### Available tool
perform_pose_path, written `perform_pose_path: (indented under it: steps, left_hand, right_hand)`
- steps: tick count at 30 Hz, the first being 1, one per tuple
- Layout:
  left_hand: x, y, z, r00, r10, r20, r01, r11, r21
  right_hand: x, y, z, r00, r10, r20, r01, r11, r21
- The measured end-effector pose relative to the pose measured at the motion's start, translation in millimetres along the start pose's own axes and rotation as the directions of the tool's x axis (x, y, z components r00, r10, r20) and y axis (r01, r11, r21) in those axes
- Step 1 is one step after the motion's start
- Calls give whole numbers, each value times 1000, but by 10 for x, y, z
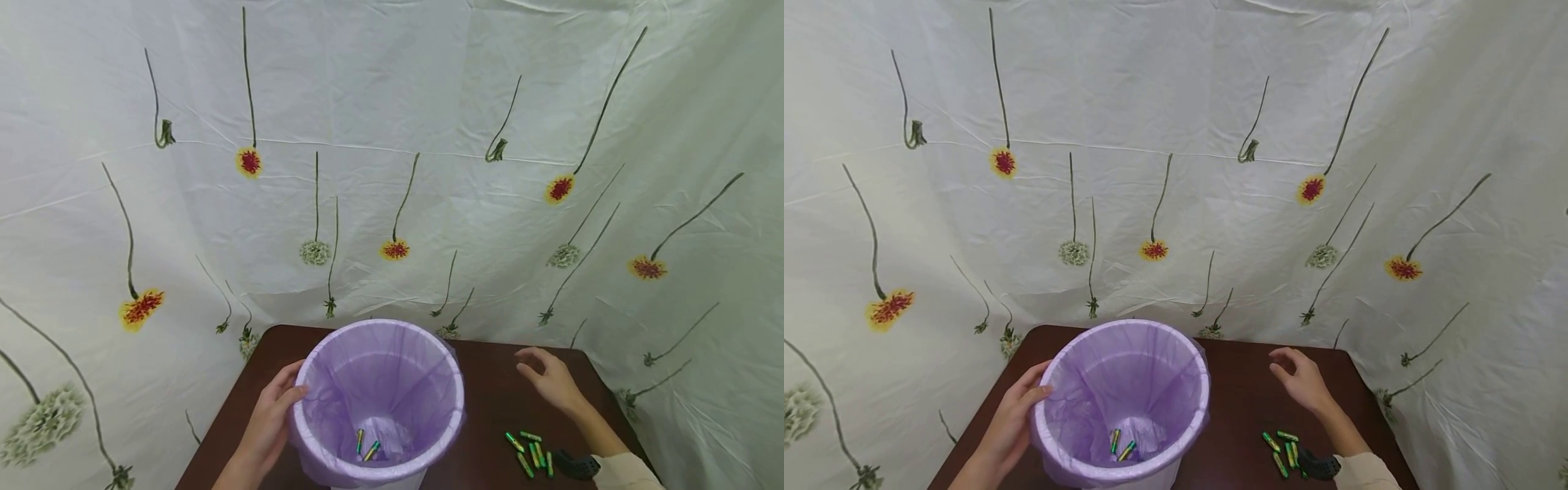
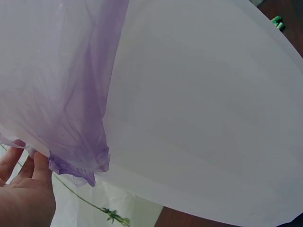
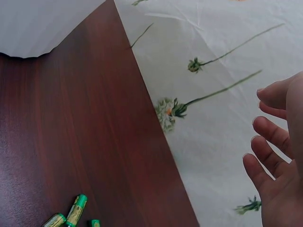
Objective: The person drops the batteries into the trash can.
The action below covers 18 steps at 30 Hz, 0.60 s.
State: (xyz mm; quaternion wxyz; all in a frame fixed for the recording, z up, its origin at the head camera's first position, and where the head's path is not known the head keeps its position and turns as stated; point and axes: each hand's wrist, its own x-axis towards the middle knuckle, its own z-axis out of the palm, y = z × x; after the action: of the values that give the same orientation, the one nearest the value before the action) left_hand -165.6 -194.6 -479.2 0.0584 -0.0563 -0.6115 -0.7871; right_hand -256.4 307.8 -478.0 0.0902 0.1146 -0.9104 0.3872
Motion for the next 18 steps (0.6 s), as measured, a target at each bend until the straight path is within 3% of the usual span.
perform_pose_path:
  steps: [18]
  left_hand:
    - [3,9,-5,1000,0,10,0,1000,-2]
  right_hand:
    - [-175,318,71,988,155,-6,-155,988,-6]
